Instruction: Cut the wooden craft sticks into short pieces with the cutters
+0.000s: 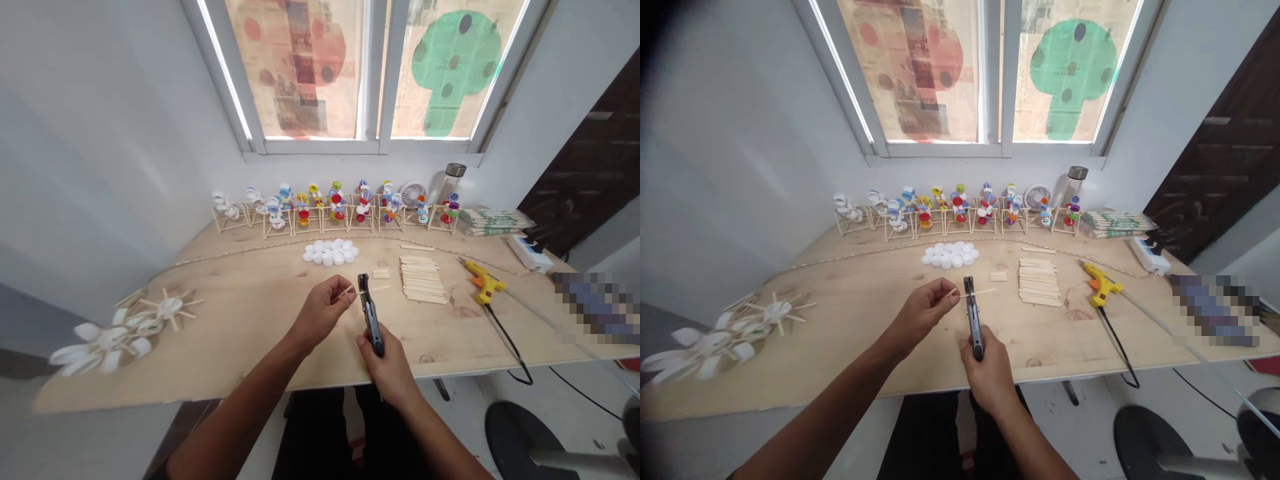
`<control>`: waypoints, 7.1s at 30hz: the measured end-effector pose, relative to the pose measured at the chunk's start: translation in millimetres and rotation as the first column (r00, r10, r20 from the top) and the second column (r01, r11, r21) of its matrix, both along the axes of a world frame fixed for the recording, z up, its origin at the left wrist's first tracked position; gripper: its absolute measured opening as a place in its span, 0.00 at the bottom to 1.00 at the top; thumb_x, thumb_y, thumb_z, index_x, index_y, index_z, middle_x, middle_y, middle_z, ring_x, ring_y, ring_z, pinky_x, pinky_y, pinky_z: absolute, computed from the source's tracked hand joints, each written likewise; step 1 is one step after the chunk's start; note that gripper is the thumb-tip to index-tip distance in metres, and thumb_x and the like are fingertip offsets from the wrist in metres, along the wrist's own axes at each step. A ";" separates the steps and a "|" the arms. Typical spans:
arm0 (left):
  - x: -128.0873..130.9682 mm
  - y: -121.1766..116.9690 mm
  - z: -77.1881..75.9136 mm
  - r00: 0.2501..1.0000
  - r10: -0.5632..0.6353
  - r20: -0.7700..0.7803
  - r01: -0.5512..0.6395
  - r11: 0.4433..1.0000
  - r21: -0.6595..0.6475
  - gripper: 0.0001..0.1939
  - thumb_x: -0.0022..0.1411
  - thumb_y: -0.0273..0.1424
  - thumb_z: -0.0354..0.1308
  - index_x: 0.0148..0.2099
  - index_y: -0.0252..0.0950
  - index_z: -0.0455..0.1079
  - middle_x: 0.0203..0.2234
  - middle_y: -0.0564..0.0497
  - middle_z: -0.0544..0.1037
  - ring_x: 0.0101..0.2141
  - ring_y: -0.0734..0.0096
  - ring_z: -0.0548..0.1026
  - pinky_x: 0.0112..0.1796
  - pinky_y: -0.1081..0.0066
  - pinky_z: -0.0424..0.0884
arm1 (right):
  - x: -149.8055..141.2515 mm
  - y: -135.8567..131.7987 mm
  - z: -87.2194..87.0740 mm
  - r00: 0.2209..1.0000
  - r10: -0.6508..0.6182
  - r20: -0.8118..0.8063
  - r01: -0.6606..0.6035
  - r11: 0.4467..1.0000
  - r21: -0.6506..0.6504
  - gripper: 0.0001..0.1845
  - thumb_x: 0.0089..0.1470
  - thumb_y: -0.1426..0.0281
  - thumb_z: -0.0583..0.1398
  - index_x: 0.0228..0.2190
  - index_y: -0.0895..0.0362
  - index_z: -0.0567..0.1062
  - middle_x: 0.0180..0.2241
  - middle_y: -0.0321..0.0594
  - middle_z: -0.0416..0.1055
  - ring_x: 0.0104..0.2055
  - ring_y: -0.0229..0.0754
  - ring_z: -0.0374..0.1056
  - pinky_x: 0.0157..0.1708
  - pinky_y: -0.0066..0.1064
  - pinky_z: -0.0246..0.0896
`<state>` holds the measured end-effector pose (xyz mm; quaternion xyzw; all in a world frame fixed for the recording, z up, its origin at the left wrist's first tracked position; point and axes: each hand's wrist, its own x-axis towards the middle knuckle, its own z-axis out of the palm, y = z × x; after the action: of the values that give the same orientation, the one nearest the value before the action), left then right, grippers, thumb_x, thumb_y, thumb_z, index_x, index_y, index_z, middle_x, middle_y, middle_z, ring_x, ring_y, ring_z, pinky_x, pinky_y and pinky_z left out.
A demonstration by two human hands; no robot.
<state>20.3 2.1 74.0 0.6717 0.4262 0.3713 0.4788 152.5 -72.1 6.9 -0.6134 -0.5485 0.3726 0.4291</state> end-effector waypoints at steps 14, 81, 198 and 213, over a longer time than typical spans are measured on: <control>-3.9 3.4 -22.1 0.773 0.471 -0.426 0.296 0.327 0.898 0.11 0.62 0.22 0.43 0.39 0.33 0.66 0.23 0.52 0.68 0.22 0.76 0.65 0.23 0.76 0.58 | 2.0 -0.8 5.2 0.993 0.067 -0.102 -0.073 0.995 -0.061 0.07 0.52 0.65 0.54 0.27 0.55 0.63 0.17 0.28 0.57 0.17 0.33 0.55 0.19 0.24 0.49; -25.2 -21.0 -26.9 0.852 0.356 -0.384 0.336 0.192 0.922 0.05 0.61 0.23 0.47 0.38 0.34 0.62 0.19 0.55 0.66 0.21 0.76 0.64 0.23 0.72 0.58 | 7.7 -52.7 43.8 0.927 0.220 -0.305 -0.297 0.925 -0.235 0.16 0.51 0.58 0.57 0.34 0.58 0.67 0.19 0.30 0.60 0.19 0.33 0.56 0.22 0.25 0.55; -17.4 -30.0 -39.7 0.867 0.361 -0.344 0.142 0.483 0.864 0.08 0.63 0.26 0.45 0.36 0.32 0.65 0.17 0.55 0.65 0.19 0.76 0.65 0.22 0.76 0.60 | -0.7 -34.8 18.9 0.901 0.076 0.426 -0.088 0.996 0.007 0.08 0.53 0.65 0.52 0.26 0.54 0.60 0.17 0.32 0.63 0.19 0.39 0.61 0.20 0.26 0.48; -21.7 -40.6 -8.6 0.974 -0.005 -0.226 0.113 0.878 0.465 0.10 0.63 0.30 0.44 0.34 0.35 0.65 0.19 0.55 0.67 0.21 0.78 0.66 0.24 0.77 0.62 | 2.6 -40.2 31.3 0.898 0.067 0.435 -0.094 0.995 0.039 0.05 0.52 0.66 0.54 0.30 0.55 0.63 0.21 0.32 0.66 0.22 0.40 0.63 0.22 0.26 0.50</control>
<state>-1.3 -38.5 65.4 0.8179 0.3514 0.3736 0.2608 155.1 -112.3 38.3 -0.6446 -0.6659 0.2279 0.2986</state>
